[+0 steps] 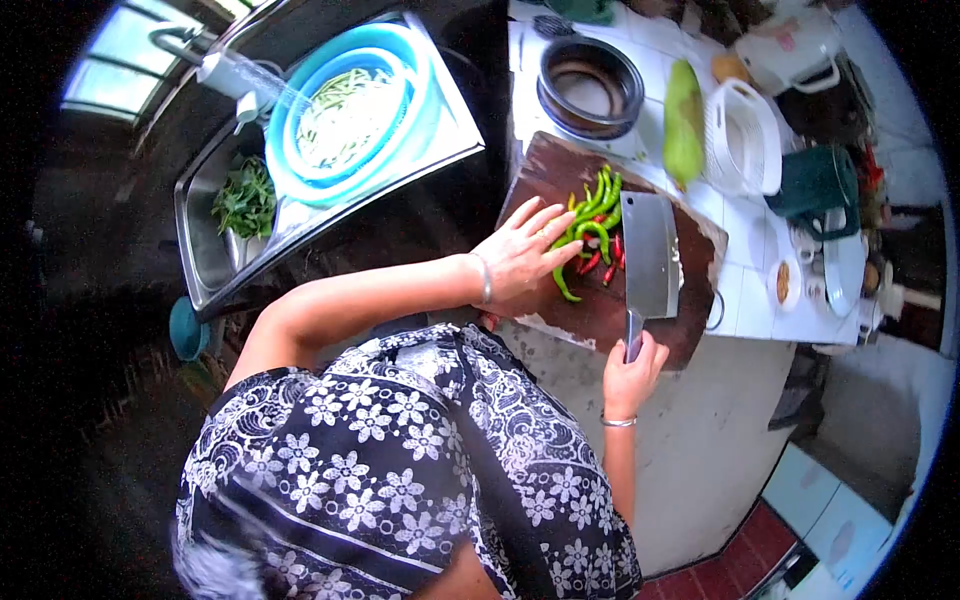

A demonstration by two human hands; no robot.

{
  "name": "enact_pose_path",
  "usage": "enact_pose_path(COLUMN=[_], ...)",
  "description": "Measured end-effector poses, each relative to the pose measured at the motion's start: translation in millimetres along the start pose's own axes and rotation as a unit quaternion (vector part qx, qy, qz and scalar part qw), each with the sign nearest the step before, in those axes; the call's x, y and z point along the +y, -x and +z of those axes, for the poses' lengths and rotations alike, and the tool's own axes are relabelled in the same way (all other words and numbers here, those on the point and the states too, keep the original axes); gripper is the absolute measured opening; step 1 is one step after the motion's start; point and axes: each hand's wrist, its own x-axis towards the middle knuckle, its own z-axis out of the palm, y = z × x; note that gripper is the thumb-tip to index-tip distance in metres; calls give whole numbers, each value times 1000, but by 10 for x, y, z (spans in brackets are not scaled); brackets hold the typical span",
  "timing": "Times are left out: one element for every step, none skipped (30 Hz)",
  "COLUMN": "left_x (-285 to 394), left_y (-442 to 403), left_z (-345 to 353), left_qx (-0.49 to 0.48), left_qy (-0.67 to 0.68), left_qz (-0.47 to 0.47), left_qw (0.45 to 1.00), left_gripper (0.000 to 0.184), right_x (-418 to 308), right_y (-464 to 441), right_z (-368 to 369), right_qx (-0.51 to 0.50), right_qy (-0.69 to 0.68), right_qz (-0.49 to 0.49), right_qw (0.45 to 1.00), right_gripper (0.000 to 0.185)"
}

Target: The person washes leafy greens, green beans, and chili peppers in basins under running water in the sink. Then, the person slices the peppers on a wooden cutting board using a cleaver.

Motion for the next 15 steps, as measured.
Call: enact_pose_path(left_x=[-51,-128,-243,-363,-497,-630,-735,-884,-1069,-1265,-1434,-1609,-1845,-2121,-2238], left_y=[95,216,367,537,726,933,1031,1258,1507,1743,1958,2157,2426,2589,2705], left_z=[-148,-330,-457,-576,-693,-802,-977,-1061,-1046,-1056,-1099,-1162,-1139,-1191,-1186], left_qx=[10,35,58,81,103,124,133,153,188,222,243,261,292,304,285], left_qy=[53,80,117,152,157,163,192,205,163,120,195,267,261,265,229], left_qz=[-34,-60,-92,-121,-163,-205,-265,-322,-342,-362,-442,-512,-510,-513,-523], left_qw=[998,994,987,978,969,957,936,912,906,897,841,773,766,758,770], left_gripper=[57,57,54,51,46,41,37,33,31,29,26,22,21,19,20], right_x=[-38,-80,-79,-72,-73,-66,-46,-20,38,-35,-135,-269,-519,-957,-1403], right_y=[-14,-26,-29,-22,-15,-4,-32,-49,-56,-94,-153,-248,-387,-624,-805], right_z=[20,32,75,120,148,175,0,-42,-58,-62,-130,-183,-200,-309,-208], right_qx=[-5,-9,-9,-8,-8,-8,-39,-56,-69,-82,-58,-20,16,34,8], right_qy=[-5,-10,4,10,17,24,52,74,93,111,144,188,170,162,87], right_qz=[8,17,8,4,3,1,9,-17,-44,-70,-53,-72,-112,-140,-155], right_qw=[1000,1000,1000,1000,1000,1000,998,995,992,988,986,979,979,976,984], right_gripper=[36,36,36,36,36,36,39,40,42,43,45,41,39,37,37])
